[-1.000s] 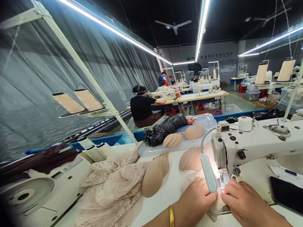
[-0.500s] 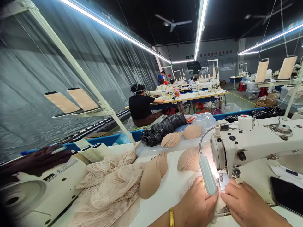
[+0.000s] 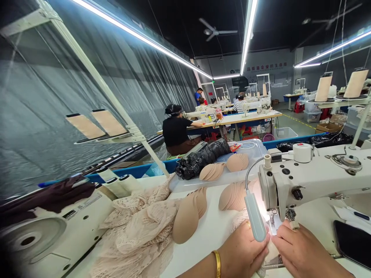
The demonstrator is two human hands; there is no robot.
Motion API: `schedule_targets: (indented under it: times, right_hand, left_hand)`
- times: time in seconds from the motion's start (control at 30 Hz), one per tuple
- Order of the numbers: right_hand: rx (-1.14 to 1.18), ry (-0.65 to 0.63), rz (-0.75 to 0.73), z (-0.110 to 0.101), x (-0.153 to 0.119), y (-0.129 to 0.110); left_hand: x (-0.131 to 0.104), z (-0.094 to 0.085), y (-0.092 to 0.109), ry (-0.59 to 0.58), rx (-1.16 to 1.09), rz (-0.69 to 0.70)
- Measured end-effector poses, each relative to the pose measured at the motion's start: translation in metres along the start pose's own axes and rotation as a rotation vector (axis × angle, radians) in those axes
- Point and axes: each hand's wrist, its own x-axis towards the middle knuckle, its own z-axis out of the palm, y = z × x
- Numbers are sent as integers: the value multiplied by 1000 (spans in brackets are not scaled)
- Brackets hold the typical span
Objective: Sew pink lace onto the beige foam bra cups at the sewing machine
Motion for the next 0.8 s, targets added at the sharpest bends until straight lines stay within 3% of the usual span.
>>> schedule_targets:
  times: [0.27, 0.47, 0.6, 0.8]
  right_hand:
    - [-139, 75, 31, 10, 1, 6]
    - [-160, 138, 37, 10, 3, 6]
    - [-187, 166, 31, 10, 3, 4]
    - [-243, 64, 5, 11, -2, 8]
  left_hand:
    - [16, -6, -19, -75, -112, 13]
    - [20, 1, -33, 8, -161, 59]
    - [16, 1, -31, 14, -98, 18]
    - [17, -8, -21, -19, 35, 40]
